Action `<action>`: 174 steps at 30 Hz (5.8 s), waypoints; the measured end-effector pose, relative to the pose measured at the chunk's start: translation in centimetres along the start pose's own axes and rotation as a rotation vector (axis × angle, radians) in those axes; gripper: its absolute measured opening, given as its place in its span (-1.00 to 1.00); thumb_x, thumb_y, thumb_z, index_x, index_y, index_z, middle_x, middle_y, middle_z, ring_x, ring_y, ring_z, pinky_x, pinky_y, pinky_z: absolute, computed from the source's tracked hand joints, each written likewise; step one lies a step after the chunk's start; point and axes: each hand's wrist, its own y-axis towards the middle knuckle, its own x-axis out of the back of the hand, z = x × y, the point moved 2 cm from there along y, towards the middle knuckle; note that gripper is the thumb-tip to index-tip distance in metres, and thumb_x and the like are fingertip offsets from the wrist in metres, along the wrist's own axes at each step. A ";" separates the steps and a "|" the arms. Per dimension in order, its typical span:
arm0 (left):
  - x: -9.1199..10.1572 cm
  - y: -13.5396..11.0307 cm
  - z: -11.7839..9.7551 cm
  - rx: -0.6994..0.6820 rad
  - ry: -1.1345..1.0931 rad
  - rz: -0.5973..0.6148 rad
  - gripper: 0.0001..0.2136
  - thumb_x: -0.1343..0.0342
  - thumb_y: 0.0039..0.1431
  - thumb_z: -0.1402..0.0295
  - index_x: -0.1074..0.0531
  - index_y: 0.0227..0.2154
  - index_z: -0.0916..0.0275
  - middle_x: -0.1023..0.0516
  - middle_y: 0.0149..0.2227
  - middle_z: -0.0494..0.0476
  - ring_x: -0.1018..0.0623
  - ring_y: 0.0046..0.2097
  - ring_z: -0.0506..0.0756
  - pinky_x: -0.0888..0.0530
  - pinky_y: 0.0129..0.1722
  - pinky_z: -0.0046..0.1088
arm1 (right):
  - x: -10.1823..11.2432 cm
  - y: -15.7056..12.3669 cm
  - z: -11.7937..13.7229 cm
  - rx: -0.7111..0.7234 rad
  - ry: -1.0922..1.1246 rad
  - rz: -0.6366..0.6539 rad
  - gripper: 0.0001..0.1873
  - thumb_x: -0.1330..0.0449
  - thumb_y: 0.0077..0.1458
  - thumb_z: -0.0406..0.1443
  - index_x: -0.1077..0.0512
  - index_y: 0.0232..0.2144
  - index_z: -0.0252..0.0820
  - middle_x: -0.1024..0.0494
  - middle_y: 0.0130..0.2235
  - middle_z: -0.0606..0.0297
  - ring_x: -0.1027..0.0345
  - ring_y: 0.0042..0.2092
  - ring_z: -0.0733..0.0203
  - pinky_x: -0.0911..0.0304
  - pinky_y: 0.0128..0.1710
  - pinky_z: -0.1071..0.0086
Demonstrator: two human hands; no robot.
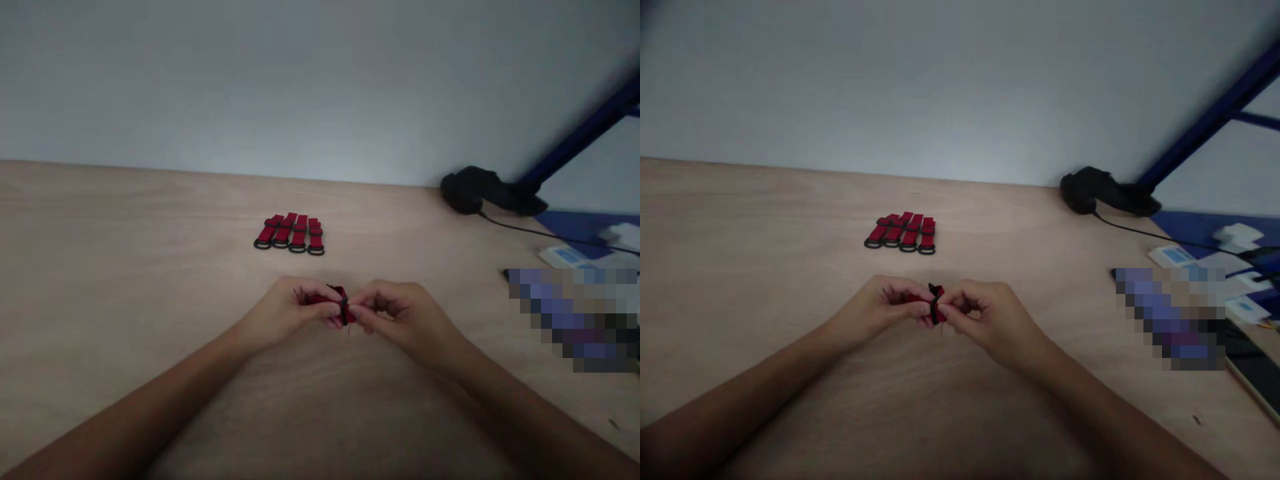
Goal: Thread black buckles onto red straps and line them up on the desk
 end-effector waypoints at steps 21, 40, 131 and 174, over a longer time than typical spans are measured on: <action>-0.3 0.0 -0.1 -0.030 -0.213 -0.016 -0.74 -0.32 -0.06 0.49 -0.36 -0.33 0.26 -0.60 -0.37 0.02 -0.58 -0.33 0.02 -0.47 -0.30 -0.49 | -0.7 -0.1 -1.1 0.156 -0.008 -0.054 -0.80 -0.21 0.13 -0.28 -0.38 -0.17 -0.17 -0.47 -0.41 0.33 -0.38 -0.40 0.29 -0.33 -0.40 0.43; 0.5 0.0 0.4 0.172 0.053 0.116 -0.86 -0.18 -0.01 0.35 -0.51 -0.42 0.33 -0.48 -0.46 0.00 -0.41 -0.42 -0.02 -0.29 -0.38 -0.53 | -1.5 0.2 -1.4 0.472 -0.284 0.020 -0.68 -0.26 0.07 -0.37 -0.38 -0.09 -0.13 -0.46 -0.15 0.16 -0.39 -0.12 0.16 -0.38 -0.15 0.34; 2.5 -0.2 -0.6 0.079 0.621 -0.136 -0.84 0.01 0.05 0.36 -0.41 -0.50 0.31 -0.37 -0.53 -0.02 -0.34 -0.45 0.01 -0.20 -0.46 -0.51 | 0.6 1.6 -2.9 0.057 -0.425 0.154 -0.76 -0.29 -0.01 -0.35 -0.49 -0.22 -0.23 -0.58 -0.24 0.19 -0.45 -0.25 0.12 -0.32 -0.24 0.32; 0.5 -0.3 0.2 -0.125 0.780 -0.106 -0.77 -0.11 0.15 0.36 -0.54 -0.14 0.20 -0.49 -0.26 0.13 -0.51 -0.28 0.09 -0.45 -0.27 -0.40 | 0.3 1.0 -3.9 0.279 -0.566 0.197 -0.45 -0.34 -0.01 -0.11 -0.44 0.03 -0.15 -0.42 -0.07 0.05 -0.30 -0.06 -0.02 -0.28 -0.06 0.12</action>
